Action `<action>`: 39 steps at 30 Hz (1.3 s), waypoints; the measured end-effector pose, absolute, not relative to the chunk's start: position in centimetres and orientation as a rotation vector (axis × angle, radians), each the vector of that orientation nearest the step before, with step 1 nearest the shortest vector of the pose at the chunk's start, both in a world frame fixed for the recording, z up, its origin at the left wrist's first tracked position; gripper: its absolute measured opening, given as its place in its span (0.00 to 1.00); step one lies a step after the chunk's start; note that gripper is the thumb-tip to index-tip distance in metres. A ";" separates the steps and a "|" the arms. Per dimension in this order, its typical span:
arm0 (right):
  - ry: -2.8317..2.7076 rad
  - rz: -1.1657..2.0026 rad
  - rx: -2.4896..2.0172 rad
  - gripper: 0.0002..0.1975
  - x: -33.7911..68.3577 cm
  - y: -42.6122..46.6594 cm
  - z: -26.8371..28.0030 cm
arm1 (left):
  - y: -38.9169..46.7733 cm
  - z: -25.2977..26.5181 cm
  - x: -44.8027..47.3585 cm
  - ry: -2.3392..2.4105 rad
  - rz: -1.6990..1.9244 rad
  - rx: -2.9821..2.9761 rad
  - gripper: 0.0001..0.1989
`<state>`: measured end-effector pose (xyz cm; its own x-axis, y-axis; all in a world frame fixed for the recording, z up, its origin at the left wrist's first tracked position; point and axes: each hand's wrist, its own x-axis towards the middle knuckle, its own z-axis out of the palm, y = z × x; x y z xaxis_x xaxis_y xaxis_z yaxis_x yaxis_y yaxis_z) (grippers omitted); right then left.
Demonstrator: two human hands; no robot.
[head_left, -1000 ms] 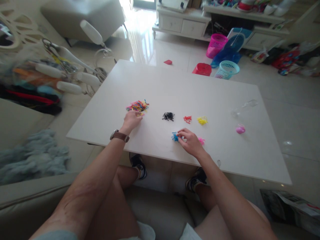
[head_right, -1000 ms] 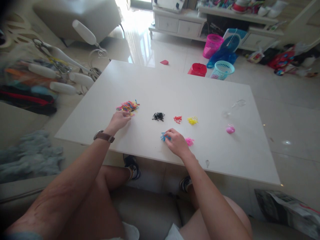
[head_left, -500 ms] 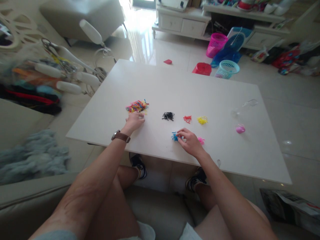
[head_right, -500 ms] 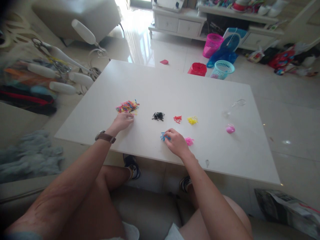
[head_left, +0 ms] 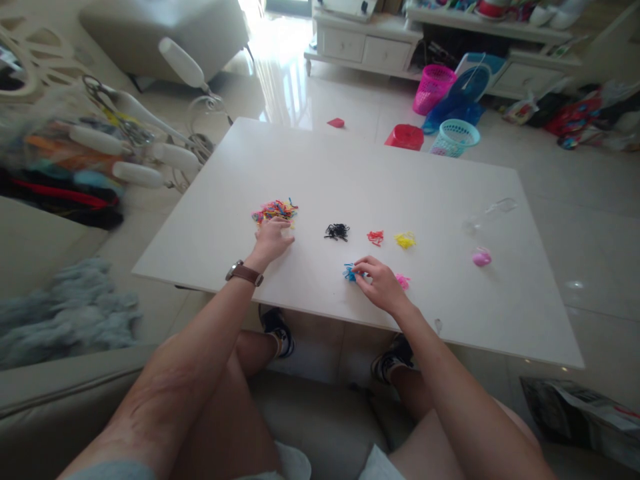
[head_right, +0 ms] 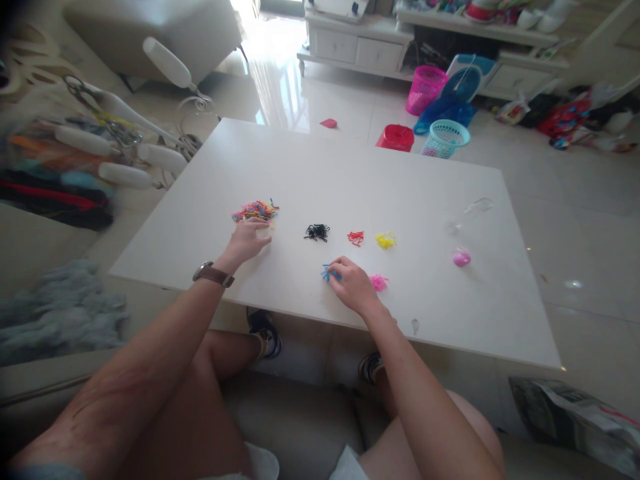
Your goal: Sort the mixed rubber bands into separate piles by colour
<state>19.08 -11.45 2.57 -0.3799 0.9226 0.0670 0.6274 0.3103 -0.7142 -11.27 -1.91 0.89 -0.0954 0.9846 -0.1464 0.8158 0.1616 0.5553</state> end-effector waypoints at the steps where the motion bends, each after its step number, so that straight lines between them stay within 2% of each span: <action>1: -2.110 0.837 -1.372 0.09 19.1 -11.5 2.6 | -2.1 0.8 -11.1 1.953 0.440 1.732 0.19; 8: -2.119 0.837 -1.375 0.09 19.0 -11.4 2.6 | -2.7 -0.7 -10.6 1.953 0.283 1.834 0.19; 14: -2.112 0.839 -1.361 0.08 19.0 -11.4 2.5 | -2.7 -1.3 -10.7 1.947 0.299 1.874 0.23; 20: -2.109 0.840 -1.370 0.08 19.0 -11.4 2.6 | -2.4 -0.2 -10.4 1.958 0.412 1.778 0.21; 26: -2.108 0.843 -1.380 0.09 19.0 -11.4 2.7 | -2.8 1.9 -8.6 1.697 0.743 1.458 0.15; 39: -2.005 0.667 -1.352 0.09 18.3 -11.1 2.8 | -5.4 3.5 -2.2 1.149 0.835 1.146 0.10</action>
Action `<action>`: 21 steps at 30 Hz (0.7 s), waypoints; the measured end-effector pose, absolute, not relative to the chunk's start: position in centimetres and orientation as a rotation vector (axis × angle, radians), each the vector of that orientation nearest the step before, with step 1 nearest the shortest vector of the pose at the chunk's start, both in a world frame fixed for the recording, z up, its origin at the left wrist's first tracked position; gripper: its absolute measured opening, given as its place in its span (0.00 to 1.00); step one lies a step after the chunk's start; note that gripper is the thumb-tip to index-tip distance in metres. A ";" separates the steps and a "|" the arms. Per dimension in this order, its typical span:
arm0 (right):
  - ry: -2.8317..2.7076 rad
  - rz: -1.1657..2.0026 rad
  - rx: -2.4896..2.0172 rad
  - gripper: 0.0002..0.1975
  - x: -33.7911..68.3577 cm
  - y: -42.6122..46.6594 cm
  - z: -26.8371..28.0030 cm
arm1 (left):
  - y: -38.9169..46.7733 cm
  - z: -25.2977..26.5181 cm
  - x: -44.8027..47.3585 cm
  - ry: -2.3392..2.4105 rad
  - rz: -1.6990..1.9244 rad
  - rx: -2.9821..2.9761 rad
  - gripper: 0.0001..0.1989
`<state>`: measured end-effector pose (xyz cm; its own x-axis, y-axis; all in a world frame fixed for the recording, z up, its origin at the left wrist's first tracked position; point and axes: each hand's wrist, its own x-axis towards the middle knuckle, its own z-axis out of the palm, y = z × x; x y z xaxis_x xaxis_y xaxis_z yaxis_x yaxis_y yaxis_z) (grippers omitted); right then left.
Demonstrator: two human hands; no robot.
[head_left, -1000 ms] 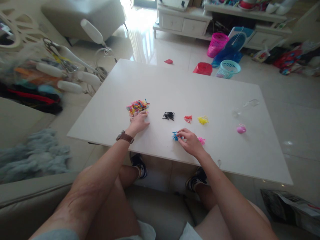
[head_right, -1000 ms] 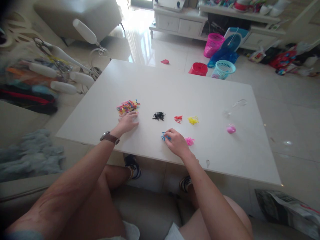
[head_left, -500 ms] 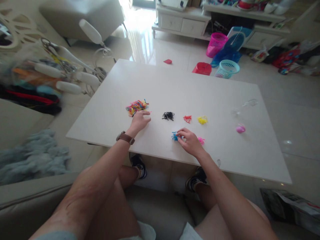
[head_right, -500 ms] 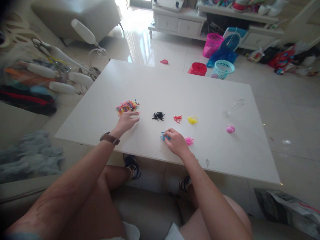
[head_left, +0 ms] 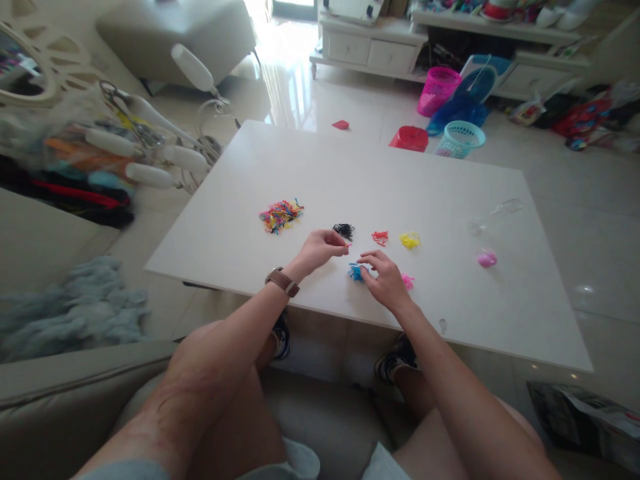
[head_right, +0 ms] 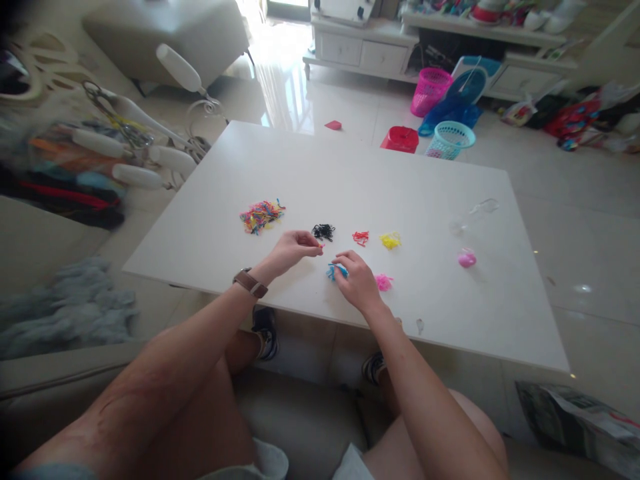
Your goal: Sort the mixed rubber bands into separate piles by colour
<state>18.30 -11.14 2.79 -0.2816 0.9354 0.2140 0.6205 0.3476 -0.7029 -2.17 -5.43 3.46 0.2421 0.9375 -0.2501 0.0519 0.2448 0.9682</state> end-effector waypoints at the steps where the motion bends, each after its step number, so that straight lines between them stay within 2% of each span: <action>1: -1.981 0.655 -1.346 0.09 18.2 -11.2 2.8 | -5.5 3.3 -1.8 1.113 0.835 1.143 0.10; 16: -1.939 0.645 -1.328 0.10 19.6 -11.2 3.4 | -5.4 1.5 0.8 0.961 0.729 1.190 0.11; 21: -1.891 0.571 -1.528 0.10 22.3 -10.0 3.9 | -5.4 1.5 0.6 1.014 0.700 1.153 0.11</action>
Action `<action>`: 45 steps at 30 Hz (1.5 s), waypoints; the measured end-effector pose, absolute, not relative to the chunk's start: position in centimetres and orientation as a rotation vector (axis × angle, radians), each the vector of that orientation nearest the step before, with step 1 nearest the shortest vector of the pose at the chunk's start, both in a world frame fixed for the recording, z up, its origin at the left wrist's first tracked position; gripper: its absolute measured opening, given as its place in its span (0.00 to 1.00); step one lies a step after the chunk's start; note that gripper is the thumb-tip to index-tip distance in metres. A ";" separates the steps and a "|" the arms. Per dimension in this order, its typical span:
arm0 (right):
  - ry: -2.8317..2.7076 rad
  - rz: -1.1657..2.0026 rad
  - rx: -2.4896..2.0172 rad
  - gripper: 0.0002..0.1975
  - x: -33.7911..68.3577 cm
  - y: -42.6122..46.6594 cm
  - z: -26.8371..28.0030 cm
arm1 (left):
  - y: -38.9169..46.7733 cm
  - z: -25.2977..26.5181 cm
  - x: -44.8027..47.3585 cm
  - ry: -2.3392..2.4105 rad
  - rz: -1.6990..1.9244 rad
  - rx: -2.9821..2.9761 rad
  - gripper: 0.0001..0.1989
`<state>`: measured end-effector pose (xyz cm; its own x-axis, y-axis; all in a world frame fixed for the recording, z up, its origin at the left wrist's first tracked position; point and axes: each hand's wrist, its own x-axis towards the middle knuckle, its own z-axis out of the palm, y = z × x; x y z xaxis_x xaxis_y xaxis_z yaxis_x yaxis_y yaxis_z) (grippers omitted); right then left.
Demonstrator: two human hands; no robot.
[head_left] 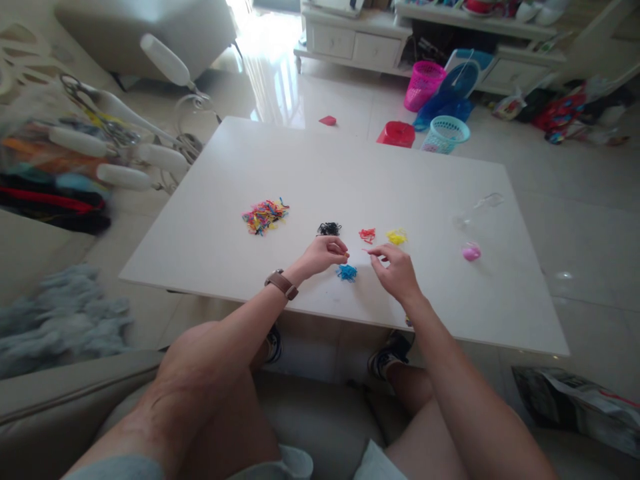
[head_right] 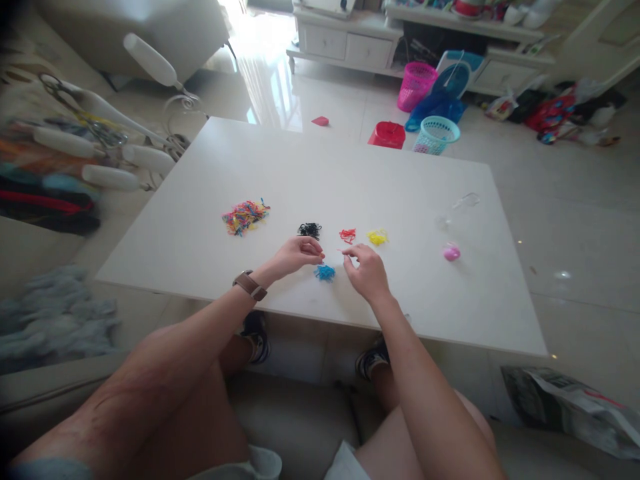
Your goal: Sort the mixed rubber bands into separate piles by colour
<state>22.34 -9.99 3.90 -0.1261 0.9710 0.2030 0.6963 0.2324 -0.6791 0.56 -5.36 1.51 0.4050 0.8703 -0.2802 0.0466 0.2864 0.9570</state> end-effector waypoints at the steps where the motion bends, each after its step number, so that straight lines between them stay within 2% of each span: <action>1: -1.858 0.570 -1.601 0.10 23.2 -9.7 4.0 | -5.3 1.5 0.5 1.021 0.697 1.150 0.11; 10: -1.836 0.606 -2.214 0.16 27.4 -9.4 4.6 | -5.4 1.5 0.0 1.098 0.716 1.133 0.09; 18: -1.943 0.815 -2.436 0.18 28.3 -9.1 3.9 | -5.3 1.3 0.0 1.095 0.706 1.130 0.09; 23: -1.906 0.888 -2.471 0.16 28.6 -9.2 3.6 | -5.4 1.4 0.0 1.098 0.700 1.131 0.09; 26: -1.860 0.825 -2.477 0.14 28.9 -9.2 3.7 | -5.5 1.5 0.0 1.089 0.699 1.134 0.08; 31: -1.919 0.603 -2.056 0.13 27.5 -9.2 4.5 | -5.5 1.5 0.1 1.049 0.685 1.127 0.10; 36: -1.987 0.863 -1.519 0.11 24.3 -10.0 5.1 | -5.7 1.2 0.4 0.999 0.658 1.124 0.13; 45: -2.113 1.013 -1.274 0.12 21.6 -10.8 4.2 | -6.0 1.0 0.7 0.948 0.641 1.115 0.18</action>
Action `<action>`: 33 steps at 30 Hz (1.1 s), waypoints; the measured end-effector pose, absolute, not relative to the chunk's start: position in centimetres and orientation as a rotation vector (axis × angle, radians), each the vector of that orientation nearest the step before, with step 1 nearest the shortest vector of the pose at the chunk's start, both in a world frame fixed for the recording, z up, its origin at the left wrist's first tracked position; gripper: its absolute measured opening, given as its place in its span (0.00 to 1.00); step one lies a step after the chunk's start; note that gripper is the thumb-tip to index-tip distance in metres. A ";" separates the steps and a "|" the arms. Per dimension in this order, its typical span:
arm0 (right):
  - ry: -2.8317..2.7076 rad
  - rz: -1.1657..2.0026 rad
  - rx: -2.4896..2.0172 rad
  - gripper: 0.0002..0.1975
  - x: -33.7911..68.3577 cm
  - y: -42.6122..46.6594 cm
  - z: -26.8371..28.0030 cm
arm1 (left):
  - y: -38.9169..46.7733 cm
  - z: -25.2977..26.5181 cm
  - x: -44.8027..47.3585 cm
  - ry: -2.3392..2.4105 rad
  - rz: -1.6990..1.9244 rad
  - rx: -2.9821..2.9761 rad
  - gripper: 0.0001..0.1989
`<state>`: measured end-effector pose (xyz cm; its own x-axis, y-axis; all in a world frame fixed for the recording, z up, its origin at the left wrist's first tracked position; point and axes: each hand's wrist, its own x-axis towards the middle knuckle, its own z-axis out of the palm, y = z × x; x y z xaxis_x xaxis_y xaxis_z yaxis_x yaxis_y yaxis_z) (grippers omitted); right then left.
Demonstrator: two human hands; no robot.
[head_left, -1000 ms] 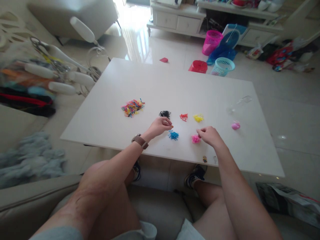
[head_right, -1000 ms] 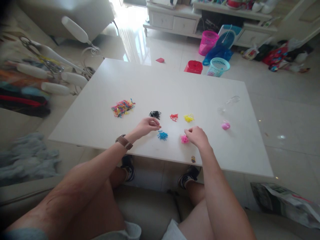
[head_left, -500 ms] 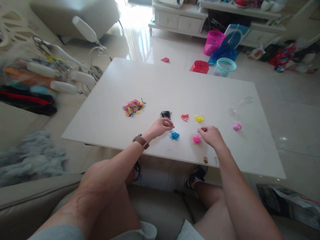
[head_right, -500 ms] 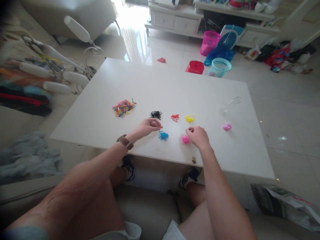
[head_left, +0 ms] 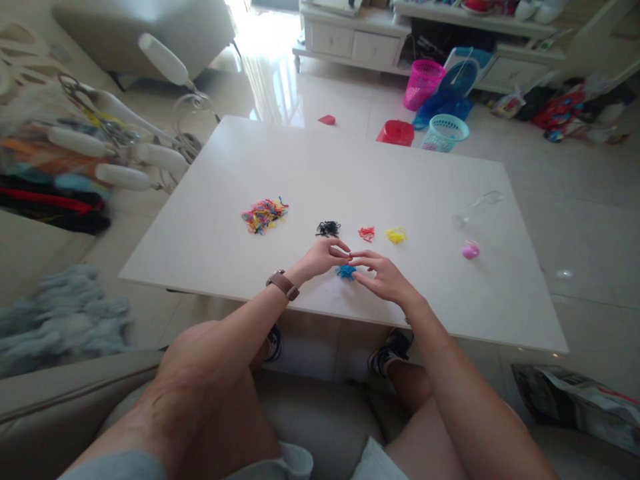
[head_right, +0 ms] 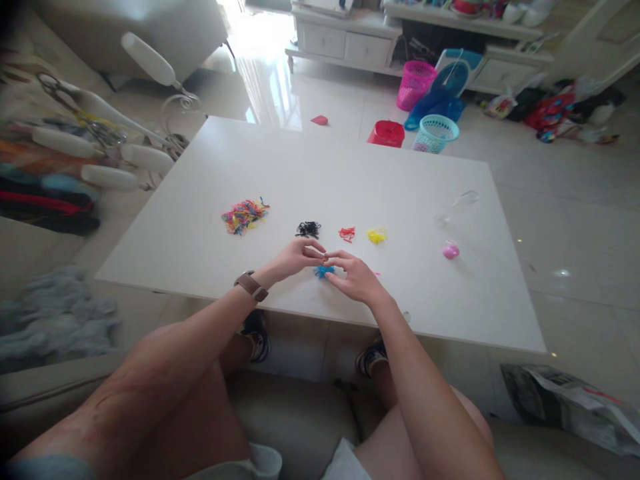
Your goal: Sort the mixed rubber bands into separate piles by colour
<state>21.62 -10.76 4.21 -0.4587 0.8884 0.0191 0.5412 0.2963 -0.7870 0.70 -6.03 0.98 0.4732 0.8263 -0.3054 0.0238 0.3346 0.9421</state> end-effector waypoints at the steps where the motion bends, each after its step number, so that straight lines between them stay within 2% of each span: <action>1: -2.116 1.008 -1.267 0.12 21.6 -10.8 4.2 | -6.0 1.0 0.7 0.944 0.640 1.110 0.18; 13: -2.147 0.897 -1.311 0.13 21.7 -10.5 4.3 | -6.1 1.3 0.8 1.000 0.673 1.107 0.15; 21: -1.861 0.476 -1.768 0.19 25.8 -8.2 1.3 | -5.5 1.1 0.4 1.053 0.693 1.125 0.10; 29: -1.752 0.341 -1.976 0.27 28.4 -7.3 -1.6 | -5.2 1.3 -0.8 1.216 0.613 1.536 0.06; 33: -1.729 0.345 -2.017 0.23 28.0 -7.4 -1.7 | -5.2 1.4 -1.2 1.343 0.580 1.678 0.08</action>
